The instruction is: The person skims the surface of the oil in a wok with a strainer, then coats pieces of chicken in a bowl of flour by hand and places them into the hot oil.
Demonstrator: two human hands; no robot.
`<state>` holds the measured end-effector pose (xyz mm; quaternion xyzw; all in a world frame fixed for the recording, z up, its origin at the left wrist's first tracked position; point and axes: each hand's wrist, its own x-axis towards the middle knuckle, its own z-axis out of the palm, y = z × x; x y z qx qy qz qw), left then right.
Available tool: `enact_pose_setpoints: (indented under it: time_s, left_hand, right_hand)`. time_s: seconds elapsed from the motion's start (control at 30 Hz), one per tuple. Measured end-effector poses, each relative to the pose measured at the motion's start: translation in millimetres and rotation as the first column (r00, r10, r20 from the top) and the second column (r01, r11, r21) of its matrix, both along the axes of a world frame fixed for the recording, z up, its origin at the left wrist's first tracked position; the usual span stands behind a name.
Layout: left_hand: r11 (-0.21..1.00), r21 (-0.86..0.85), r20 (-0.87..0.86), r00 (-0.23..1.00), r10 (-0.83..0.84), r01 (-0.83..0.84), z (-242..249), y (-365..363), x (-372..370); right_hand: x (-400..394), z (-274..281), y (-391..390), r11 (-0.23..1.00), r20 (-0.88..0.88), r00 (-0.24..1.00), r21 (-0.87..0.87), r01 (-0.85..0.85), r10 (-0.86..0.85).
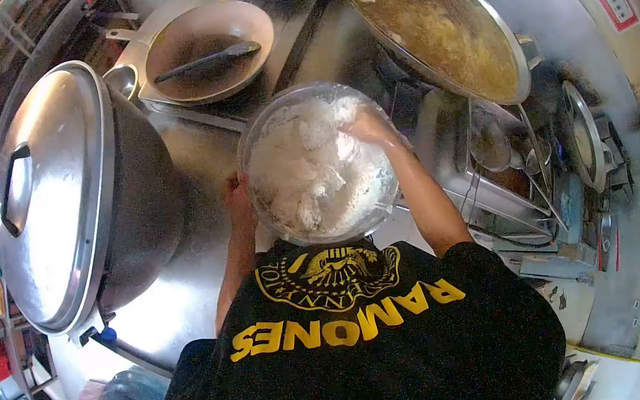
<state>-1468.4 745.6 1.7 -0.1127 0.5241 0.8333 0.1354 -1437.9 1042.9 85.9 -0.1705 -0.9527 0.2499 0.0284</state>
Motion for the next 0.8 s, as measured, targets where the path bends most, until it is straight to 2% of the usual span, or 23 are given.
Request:
enact_pose_setpoints:
  time_s: [0.03,0.07,0.1,0.13,0.17,0.2,0.23,0.3,0.33,0.37,0.4,0.43,0.47,0.5,0.53,0.57,0.6,0.63,0.67,0.73,0.8]
  left_hand:
    - [0.996,-0.068,0.016,0.998,0.06,-0.059,1.5,1.7,-0.5]
    - [0.996,-0.064,0.011,0.998,0.06,-0.059,-5.7,1.2,-2.8]
    - [0.991,-0.129,-0.029,0.999,0.036,-0.04,-11.7,-0.1,-5.5]
    - [0.981,-0.195,-0.067,0.998,0.013,-0.026,-17.4,-2.3,-8.4]
    - [0.981,-0.193,-0.073,0.997,0.021,-0.035,-23.4,-3.0,-9.7]
    - [0.992,-0.12,-0.01,1.0,0.03,-0.031,-12.5,-0.8,-6.5]
    - [0.998,-0.049,0.056,0.998,0.028,-0.025,-6.4,-0.9,-2.8]
    - [0.999,-0.038,0.051,0.999,0.01,-0.009,-17.4,-3.1,-4.2]
    - [1.0,-0.025,0.045,0.999,-0.006,0.007,-20.4,-4.0,-6.2]
    - [1.0,-0.025,0.037,0.999,-0.011,0.012,-12.3,-3.1,-6.0]
    - [0.992,-0.124,0.021,1.0,-0.007,0.009,1.0,-1.0,-2.9]
    - [0.975,-0.22,0.003,1.0,-0.005,0.006,8.1,0.8,-0.5]
    - [0.976,-0.219,-0.007,1.0,-0.019,0.017,2.7,0.7,0.9]
    - [0.977,-0.213,-0.074,0.997,-0.002,-0.014,-8.4,-0.6,1.3]
    - [0.978,-0.203,-0.144,0.989,0.014,-0.043,-16.6,-1.5,-0.4]
    - [0.981,-0.194,-0.165,0.986,-0.007,-0.025,-20.7,-4.1,-4.8]
    - [0.983,-0.178,-0.108,0.993,-0.056,0.036,-25.8,-9.3,-8.1]
    - [0.982,-0.163,-0.047,0.993,-0.105,0.097,-28.8,-11.1,-9.4]
    - [0.981,-0.159,-0.06,0.99,-0.124,0.113,-19.8,-6.9,-7.8]
    - [0.998,-0.058,-0.046,0.999,-0.022,0.02,7.1,0.1,1.9]
    - [0.995,-0.101,-0.052,0.998,-0.027,0.021,-33.8,-5.6,-10.1]
  right_hand:
    - [3.8,1.4,-2.0,0.998,0.136,0.991,0.064,-0.021,0.012]
    - [5.6,-11.4,-1.8,0.995,0.069,0.996,0.084,-0.06,0.055]
    - [3.5,-11.5,-4.8,0.994,0.063,0.996,0.088,-0.064,0.058]
    - [-1.1,-11.7,-8.7,0.977,0.104,0.985,0.147,-0.154,0.139]
    - [-5.7,-12.0,-12.5,0.948,0.149,0.965,0.202,-0.244,0.217]
    - [-8.4,-17.3,-14.6,0.92,0.143,0.965,0.297,-0.255,0.221]
    - [-18.0,-38.3,-9.8,0.921,0.142,0.965,0.295,-0.256,0.222]
    - [-48.7,-105.3,12.8,0.877,0.285,0.929,0.35,-0.33,0.236]
    - [-55.3,-135.9,21.5,0.879,0.279,0.932,0.351,-0.324,0.232]
    - [-61.2,-163.4,31.0,0.705,0.209,0.919,0.592,-0.39,0.334]
    - [-64.3,-175.7,37.4,0.472,0.17,0.882,0.791,-0.389,0.44]
    - [-64.5,-146.5,31.1,0.474,0.165,0.886,0.795,-0.379,0.433]
    - [-62.2,-86.8,12.9,0.692,0.359,0.841,0.48,-0.539,0.405]
    - [-61.8,-49.8,0.0,0.83,0.518,0.738,0.089,-0.55,0.433]
    - [-67.1,-69.0,2.9,0.842,0.506,0.756,0.103,-0.53,0.414]
    - [-77.3,-109.8,14.1,0.799,0.524,0.725,0.13,-0.587,0.447]
    - [-82.9,-130.7,20.1,0.751,0.548,0.688,0.153,-0.642,0.476]
    - [-76.0,-117.5,10.5,0.758,0.523,0.718,0.191,-0.623,0.459]
    - [-66.2,-97.4,-2.9,0.763,0.498,0.746,0.228,-0.605,0.442]
    - [-48.8,-53.2,-26.2,0.8,0.496,0.768,0.215,-0.56,0.404]
    - [-36.9,-35.4,-46.6,0.831,0.499,0.781,0.192,-0.523,0.376]
